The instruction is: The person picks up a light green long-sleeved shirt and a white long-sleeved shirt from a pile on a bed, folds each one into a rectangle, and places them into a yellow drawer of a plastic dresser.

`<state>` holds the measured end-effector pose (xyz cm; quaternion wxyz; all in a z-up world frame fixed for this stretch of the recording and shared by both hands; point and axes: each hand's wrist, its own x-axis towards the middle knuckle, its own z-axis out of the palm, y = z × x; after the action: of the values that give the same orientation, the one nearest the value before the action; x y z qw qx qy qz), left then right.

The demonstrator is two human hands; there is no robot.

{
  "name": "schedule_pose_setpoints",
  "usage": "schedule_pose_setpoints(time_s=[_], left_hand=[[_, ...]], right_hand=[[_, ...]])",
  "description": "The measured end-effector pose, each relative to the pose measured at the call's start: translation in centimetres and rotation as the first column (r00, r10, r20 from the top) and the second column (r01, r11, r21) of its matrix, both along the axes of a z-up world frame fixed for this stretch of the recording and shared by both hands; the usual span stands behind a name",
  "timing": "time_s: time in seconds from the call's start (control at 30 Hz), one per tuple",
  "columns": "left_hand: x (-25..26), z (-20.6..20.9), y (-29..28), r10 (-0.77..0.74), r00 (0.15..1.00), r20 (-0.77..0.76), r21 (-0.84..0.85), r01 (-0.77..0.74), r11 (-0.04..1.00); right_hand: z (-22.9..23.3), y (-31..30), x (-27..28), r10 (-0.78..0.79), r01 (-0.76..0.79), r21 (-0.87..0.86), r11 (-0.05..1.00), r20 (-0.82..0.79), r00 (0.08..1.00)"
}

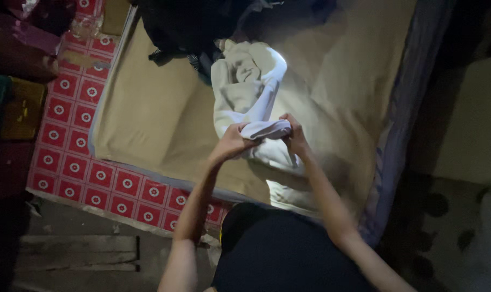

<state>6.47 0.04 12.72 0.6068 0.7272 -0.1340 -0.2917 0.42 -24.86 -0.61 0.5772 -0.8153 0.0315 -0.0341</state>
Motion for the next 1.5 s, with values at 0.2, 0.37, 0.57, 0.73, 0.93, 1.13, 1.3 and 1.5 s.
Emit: schedule_pose_setpoints(time_s=[0.2,0.37,0.57,0.73,0.93,1.13,1.3,1.5], left_hand=[[2.4,-1.4,3.3,-0.429,0.903,0.022,0.273,0.407,0.872],[8.6,-7.5,-0.7,-0.663,0.747,0.041,0.512,0.554,0.656],[20.1,-12.3,-10.2,-0.402,0.789,0.464,0.709,-0.058,0.703],[22.7,-8.6,-15.9,-0.058,0.363,0.930,0.268,-0.560,0.784],[17.4,-16.0,-15.2,-0.214,0.946,0.245,0.490,0.070,0.869],[11.7,-24.5,-13.5,-0.090,0.909,0.407,0.384,-0.080,0.920],[10.9,-25.3,-11.9,-0.041,0.807,0.590,0.419,-0.262,0.869],[12.1,-23.4,-8.8,-0.066,0.774,0.629,0.561,-0.394,0.728]], right_hand=[[9.3,-4.7,-1.7,0.472,-0.362,0.333,0.871,-0.357,0.807],[7.8,-11.1,3.1,0.642,-0.637,0.226,0.737,-0.529,0.555],[0.8,-19.2,16.5,0.203,-0.327,-0.233,0.916,-0.433,0.878],[6.7,-14.4,20.4,-0.012,0.332,-0.778,0.534,0.386,0.923],[21.8,-1.5,4.6,0.403,-0.355,-0.209,0.911,0.635,0.659],[29.6,1.6,3.0,0.406,-0.712,0.123,0.691,0.749,0.523],[29.8,2.4,3.8,0.396,-0.735,0.166,0.658,0.754,0.525],[29.9,3.0,4.3,0.400,-0.733,0.181,0.655,0.740,0.540]])
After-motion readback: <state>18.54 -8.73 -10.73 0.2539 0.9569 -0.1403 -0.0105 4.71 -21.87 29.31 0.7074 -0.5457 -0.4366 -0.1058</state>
